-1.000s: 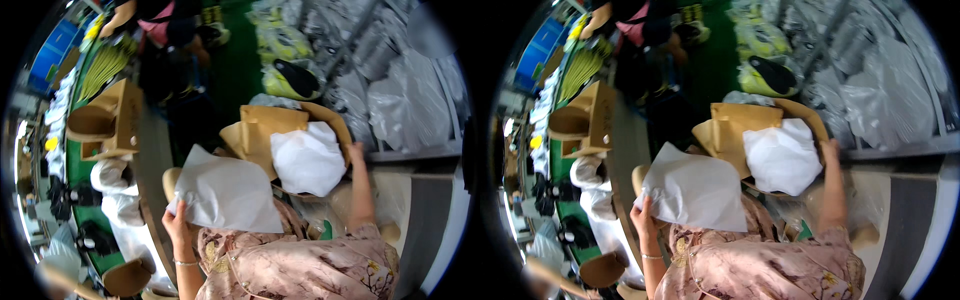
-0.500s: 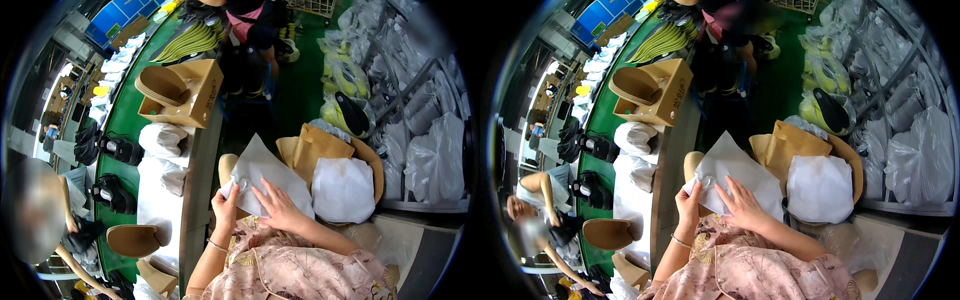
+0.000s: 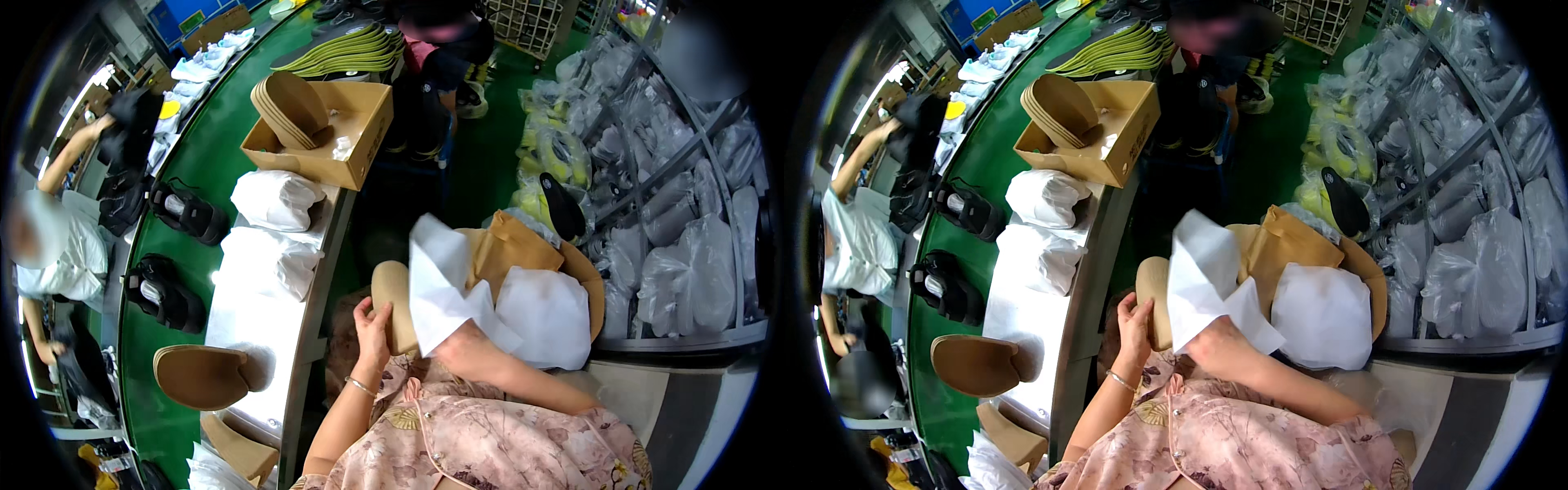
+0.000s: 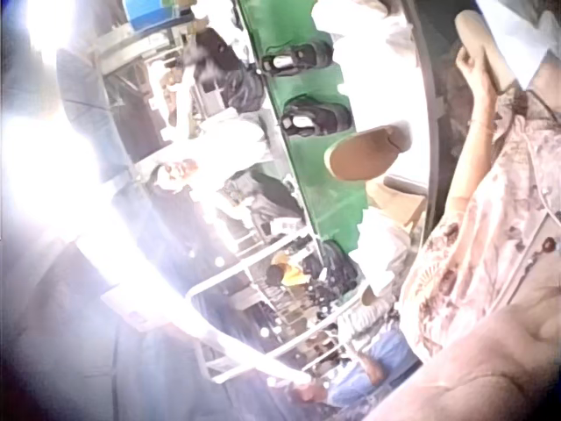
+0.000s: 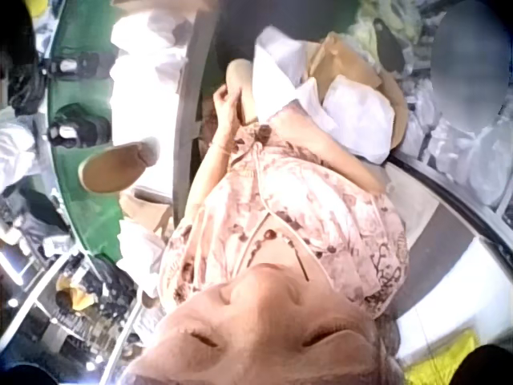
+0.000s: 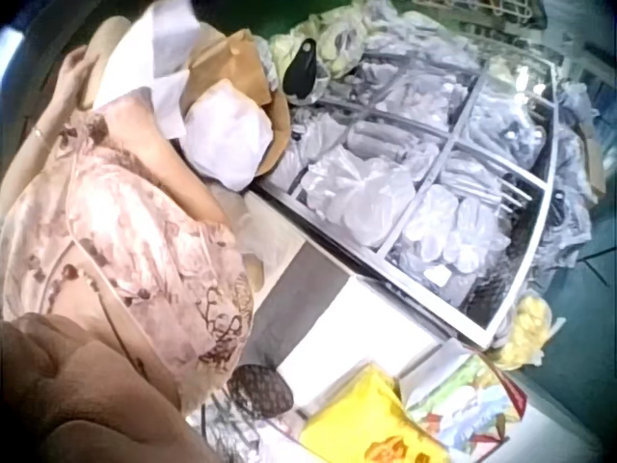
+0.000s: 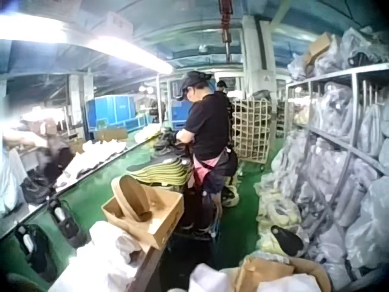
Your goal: The person stuffs a shoe with paper by hand, then wraps a shoe insert in paper and places it onto a table.
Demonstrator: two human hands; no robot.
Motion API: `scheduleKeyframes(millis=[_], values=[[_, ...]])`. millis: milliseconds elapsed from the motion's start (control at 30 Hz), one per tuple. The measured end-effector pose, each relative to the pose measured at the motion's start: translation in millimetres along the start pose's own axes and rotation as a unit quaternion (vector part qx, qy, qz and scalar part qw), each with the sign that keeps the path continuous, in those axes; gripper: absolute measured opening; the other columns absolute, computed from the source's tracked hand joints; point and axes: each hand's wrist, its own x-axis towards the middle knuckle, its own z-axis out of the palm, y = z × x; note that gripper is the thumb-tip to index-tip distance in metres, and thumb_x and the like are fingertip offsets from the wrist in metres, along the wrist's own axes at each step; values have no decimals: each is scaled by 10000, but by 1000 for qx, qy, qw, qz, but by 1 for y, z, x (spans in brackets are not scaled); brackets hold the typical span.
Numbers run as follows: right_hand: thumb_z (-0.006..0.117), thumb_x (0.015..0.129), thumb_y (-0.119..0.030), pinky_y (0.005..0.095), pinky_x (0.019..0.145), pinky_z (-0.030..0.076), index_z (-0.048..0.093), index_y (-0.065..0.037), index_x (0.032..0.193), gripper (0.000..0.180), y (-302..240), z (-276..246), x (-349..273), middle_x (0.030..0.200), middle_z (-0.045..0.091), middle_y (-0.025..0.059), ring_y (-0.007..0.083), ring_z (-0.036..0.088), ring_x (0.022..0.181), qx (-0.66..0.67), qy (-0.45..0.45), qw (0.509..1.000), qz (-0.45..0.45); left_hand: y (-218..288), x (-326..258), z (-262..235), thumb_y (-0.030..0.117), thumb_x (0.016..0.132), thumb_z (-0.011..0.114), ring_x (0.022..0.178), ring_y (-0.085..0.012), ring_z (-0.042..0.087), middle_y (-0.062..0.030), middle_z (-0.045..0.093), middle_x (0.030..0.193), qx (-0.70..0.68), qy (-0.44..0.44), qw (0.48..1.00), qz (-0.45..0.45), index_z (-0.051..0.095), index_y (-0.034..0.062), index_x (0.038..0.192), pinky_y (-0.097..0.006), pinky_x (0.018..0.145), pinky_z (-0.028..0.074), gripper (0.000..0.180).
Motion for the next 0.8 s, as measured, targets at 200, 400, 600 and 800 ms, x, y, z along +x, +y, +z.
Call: scheduleKeyframes(millis=[200,400,600,800], values=[[535,720,-150,519,922,335,601,-12,1004,322,-34,14,8,1109,538,160,348,481,1091,-56,-73,994,-60,-5,20,-13,199,876,574,914,-175,576,-136,583,1056,-68,-91,993,-43,432,-4,1174,-297,806,475,387],[581,735,-226,641,966,212,559,-65,1129,427,-33,19,9,1265,443,185,362,330,1259,-78,-164,983,-25,30,-4,-4,217,904,534,911,-157,584,-93,562,1027,-144,-155,976,-51,432,5,1133,-266,767,490,329],[580,786,-305,636,976,218,588,-131,1109,367,-34,2,15,1243,476,129,310,362,1246,-44,-368,928,-42,19,-2,-6,130,914,503,834,-97,526,-49,553,963,-44,-109,993,13,450,13,1108,-227,742,447,233],[600,817,-224,365,908,403,624,-45,987,248,-7,-67,43,1105,547,146,263,536,1039,245,-220,940,96,26,-4,-5,135,936,459,840,-77,493,-12,537,959,-93,-119,988,45,466,37,1085,-223,765,425,178]])
